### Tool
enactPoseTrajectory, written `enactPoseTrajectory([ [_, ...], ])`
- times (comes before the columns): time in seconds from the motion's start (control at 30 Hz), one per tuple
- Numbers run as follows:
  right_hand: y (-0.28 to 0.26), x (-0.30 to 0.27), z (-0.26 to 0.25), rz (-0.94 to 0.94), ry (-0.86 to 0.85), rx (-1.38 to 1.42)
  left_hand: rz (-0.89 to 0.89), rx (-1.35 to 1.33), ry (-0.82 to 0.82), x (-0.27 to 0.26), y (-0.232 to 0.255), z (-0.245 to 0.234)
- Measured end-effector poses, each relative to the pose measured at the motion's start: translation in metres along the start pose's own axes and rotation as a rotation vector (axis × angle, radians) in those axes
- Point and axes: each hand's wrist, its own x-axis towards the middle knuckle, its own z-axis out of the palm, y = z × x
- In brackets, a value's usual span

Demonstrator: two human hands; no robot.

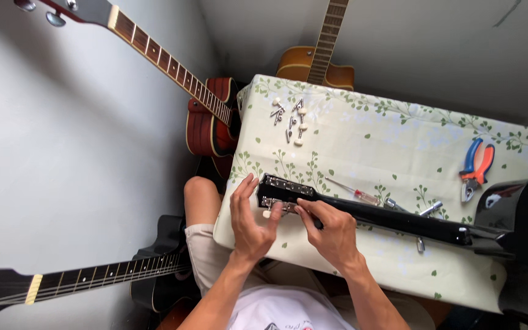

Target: The person installs tuning pegs into the headstock of a black guitar using a screwdriver. They place each peg into its slot, align it, and tighten the screws to secure it.

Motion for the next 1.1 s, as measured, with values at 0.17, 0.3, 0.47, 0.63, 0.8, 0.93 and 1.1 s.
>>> enactPoseTrajectory([
  [0.17, 0.02, 0.034, -0.003, -0.09, 0.035, -0.163, 0.124, 0.044, 0.055, 0.048, -0.054, 0.018],
  [0.3, 0.048, 0.075, 0.016, -0.212, 0.046, -0.316, 0.122, 0.265, -0.047, 0.09, -0.1, 0.047],
  [0.47, 0.066, 0.131, 0.054, -0.096, -0.104, -0.388, 0.09, 0.439, -0.123, 0.123, -0.134, 0.089],
  [0.63, 0.092, 0.164, 0.088, 0.005, -0.231, -0.402, 0.086, 0.509, -0.104, 0.13, -0.134, 0.103],
  [0.8, 0.105, 0.176, 0.105, 0.075, -0.352, -0.426, 0.052, 0.508, -0.16, 0.132, -0.127, 0.102],
  [0.93, 0.101, 0.18, 0.103, 0.067, -0.37, -0.431, 0.053, 0.509, -0.168, 0.133, -0.126, 0.104],
  [1.1, 0.103, 0.179, 0.106, 0.078, -0.408, -0.425, 0.018, 0.548, -0.184, 0.13, -0.129, 0.113],
])
